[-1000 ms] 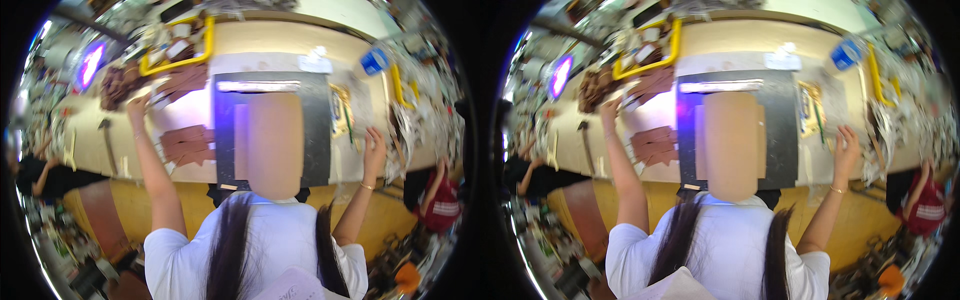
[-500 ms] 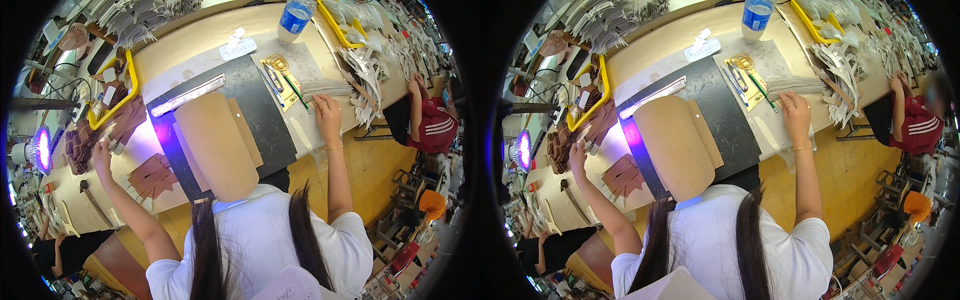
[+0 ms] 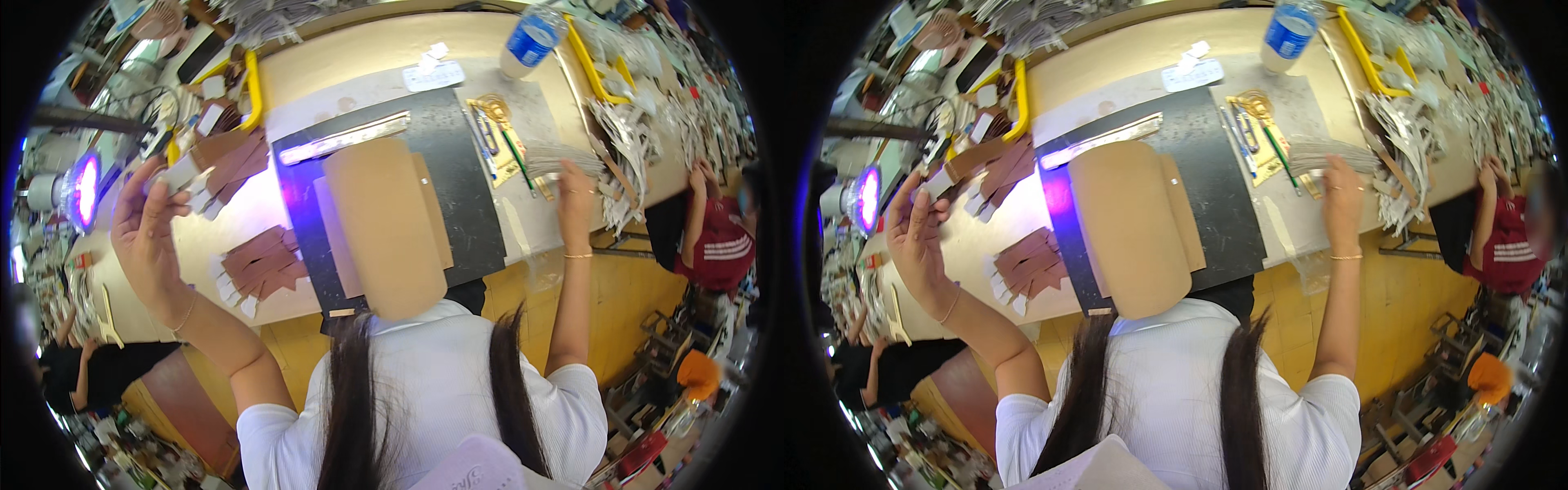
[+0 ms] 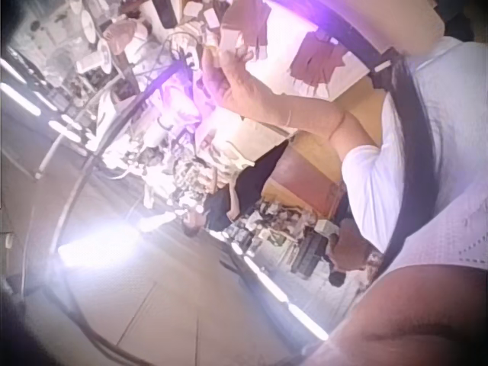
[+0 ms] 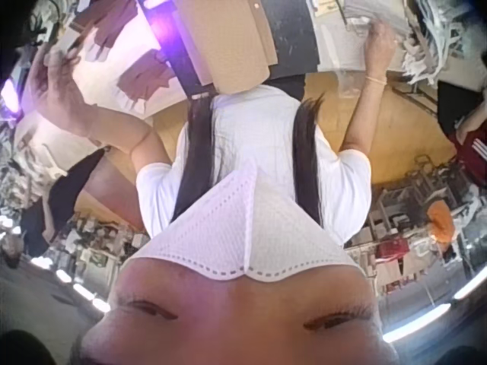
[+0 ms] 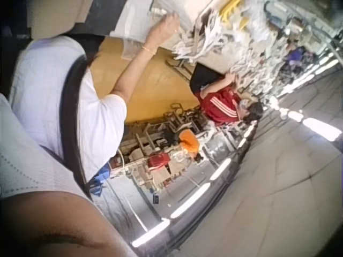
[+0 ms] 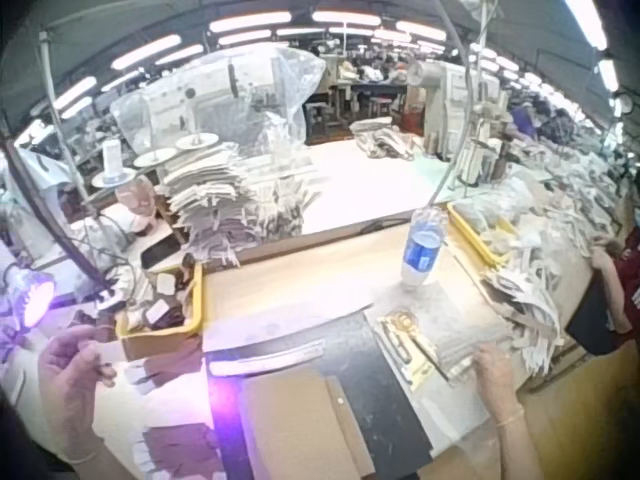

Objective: The person repeatedly picks up white fabric strips and brown fabric pieces from a table, aligns them on a cardboard template, and presses them together. The person handles the pieces one at a time and places the assembled units on the table.

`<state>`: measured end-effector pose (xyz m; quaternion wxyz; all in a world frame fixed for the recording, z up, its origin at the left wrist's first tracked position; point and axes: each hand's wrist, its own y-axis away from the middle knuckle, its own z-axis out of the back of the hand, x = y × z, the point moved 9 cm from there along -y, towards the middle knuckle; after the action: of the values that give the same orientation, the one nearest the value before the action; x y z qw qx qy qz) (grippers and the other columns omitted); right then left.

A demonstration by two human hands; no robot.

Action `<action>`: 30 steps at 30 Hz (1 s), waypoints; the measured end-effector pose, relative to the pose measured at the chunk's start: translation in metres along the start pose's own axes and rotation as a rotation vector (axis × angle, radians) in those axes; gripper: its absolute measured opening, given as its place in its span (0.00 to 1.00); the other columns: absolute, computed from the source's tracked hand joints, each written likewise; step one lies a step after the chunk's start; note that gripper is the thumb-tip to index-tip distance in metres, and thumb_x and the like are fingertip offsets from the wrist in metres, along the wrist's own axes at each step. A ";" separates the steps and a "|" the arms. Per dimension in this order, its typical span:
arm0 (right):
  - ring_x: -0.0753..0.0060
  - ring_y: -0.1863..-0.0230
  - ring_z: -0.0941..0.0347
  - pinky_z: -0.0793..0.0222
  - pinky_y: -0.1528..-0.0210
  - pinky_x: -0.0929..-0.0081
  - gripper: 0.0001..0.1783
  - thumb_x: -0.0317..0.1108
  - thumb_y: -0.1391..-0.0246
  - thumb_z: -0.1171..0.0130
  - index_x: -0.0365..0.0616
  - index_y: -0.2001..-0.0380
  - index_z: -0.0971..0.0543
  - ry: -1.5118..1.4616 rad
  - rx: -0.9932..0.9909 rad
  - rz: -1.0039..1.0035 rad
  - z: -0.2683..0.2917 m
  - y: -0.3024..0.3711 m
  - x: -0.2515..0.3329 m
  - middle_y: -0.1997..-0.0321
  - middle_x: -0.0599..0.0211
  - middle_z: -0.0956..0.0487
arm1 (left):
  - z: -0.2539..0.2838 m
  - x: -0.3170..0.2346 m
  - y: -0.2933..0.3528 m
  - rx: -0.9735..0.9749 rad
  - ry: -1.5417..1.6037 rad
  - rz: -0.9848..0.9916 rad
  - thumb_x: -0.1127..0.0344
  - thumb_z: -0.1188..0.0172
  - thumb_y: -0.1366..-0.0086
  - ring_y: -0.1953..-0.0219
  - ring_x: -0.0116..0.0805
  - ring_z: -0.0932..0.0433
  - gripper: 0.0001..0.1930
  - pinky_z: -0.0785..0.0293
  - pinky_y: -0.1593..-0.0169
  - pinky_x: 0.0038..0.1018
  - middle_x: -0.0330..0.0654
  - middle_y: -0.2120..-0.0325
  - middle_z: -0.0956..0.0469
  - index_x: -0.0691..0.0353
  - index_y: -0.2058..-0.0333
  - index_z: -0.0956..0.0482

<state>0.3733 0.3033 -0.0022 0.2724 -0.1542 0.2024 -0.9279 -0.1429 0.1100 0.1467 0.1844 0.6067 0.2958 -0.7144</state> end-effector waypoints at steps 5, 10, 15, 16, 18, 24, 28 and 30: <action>0.65 0.53 0.27 0.34 0.48 0.70 0.04 0.26 0.38 0.56 0.42 0.60 0.36 -0.462 -0.289 -0.229 0.044 -0.011 -0.047 0.54 0.53 0.25 | -0.072 -0.029 0.045 0.336 0.375 -0.073 0.73 0.44 0.41 0.78 0.36 0.21 0.09 0.23 0.76 0.23 0.53 0.69 0.25 0.72 0.63 0.26; 0.71 0.68 0.24 0.30 0.61 0.78 0.10 0.27 0.42 0.48 0.37 0.58 0.32 -0.893 -0.404 -0.259 0.112 -0.059 0.023 0.62 0.53 0.23 | -0.119 0.056 0.101 0.442 0.389 0.663 0.77 0.41 0.42 0.75 0.32 0.20 0.10 0.24 0.74 0.20 0.47 0.76 0.22 0.73 0.62 0.26; 0.76 0.73 0.24 0.30 0.69 0.82 0.08 0.25 0.49 0.42 0.33 0.64 0.22 -1.076 0.304 -0.274 0.086 -0.077 0.166 0.72 0.62 0.20 | -0.126 0.094 0.130 0.411 0.497 0.701 0.74 0.43 0.39 0.75 0.31 0.20 0.10 0.22 0.71 0.21 0.47 0.75 0.22 0.73 0.60 0.26; 0.78 0.75 0.25 0.31 0.72 0.83 0.05 0.24 0.51 0.40 0.34 0.69 0.20 -1.128 0.444 -0.283 0.065 -0.071 0.183 0.71 0.63 0.20 | -0.122 0.094 0.134 0.383 0.498 0.702 0.71 0.44 0.38 0.74 0.32 0.20 0.11 0.22 0.70 0.21 0.48 0.75 0.22 0.74 0.59 0.26; 0.79 0.77 0.25 0.32 0.75 0.85 0.05 0.24 0.52 0.39 0.34 0.70 0.21 -1.183 0.681 -0.136 0.042 -0.073 0.224 0.72 0.62 0.21 | -0.116 0.092 0.138 0.343 0.501 0.706 0.66 0.47 0.35 0.73 0.33 0.20 0.15 0.21 0.68 0.22 0.50 0.74 0.22 0.75 0.58 0.26; 0.83 0.81 0.25 0.33 0.79 0.86 0.08 0.31 0.53 0.36 0.35 0.73 0.21 -1.102 0.926 -0.130 0.014 -0.067 0.279 0.80 0.66 0.22 | -0.117 0.080 0.137 0.371 0.527 0.675 0.54 0.57 0.30 0.70 0.37 0.19 0.25 0.21 0.65 0.24 0.53 0.72 0.21 0.77 0.56 0.27; 0.83 0.84 0.26 0.33 0.80 0.85 0.09 0.32 0.53 0.36 0.36 0.75 0.21 -1.003 0.995 -0.185 0.004 -0.063 0.286 0.83 0.67 0.23 | -0.114 0.077 0.139 0.377 0.475 0.671 0.57 0.60 0.29 0.70 0.40 0.19 0.24 0.20 0.65 0.25 0.56 0.71 0.22 0.80 0.56 0.29; 0.82 0.84 0.26 0.34 0.81 0.85 0.10 0.33 0.52 0.37 0.36 0.76 0.21 -0.970 1.000 -0.185 0.002 -0.063 0.286 0.84 0.66 0.23 | -0.114 0.075 0.139 0.370 0.467 0.662 0.59 0.59 0.30 0.70 0.39 0.19 0.23 0.20 0.65 0.24 0.55 0.71 0.22 0.79 0.56 0.28</action>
<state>0.1164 0.1889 0.0787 0.2900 -0.4236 -0.4070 -0.7556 0.0150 0.0858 0.0363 0.2198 0.8365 -0.0138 -0.5017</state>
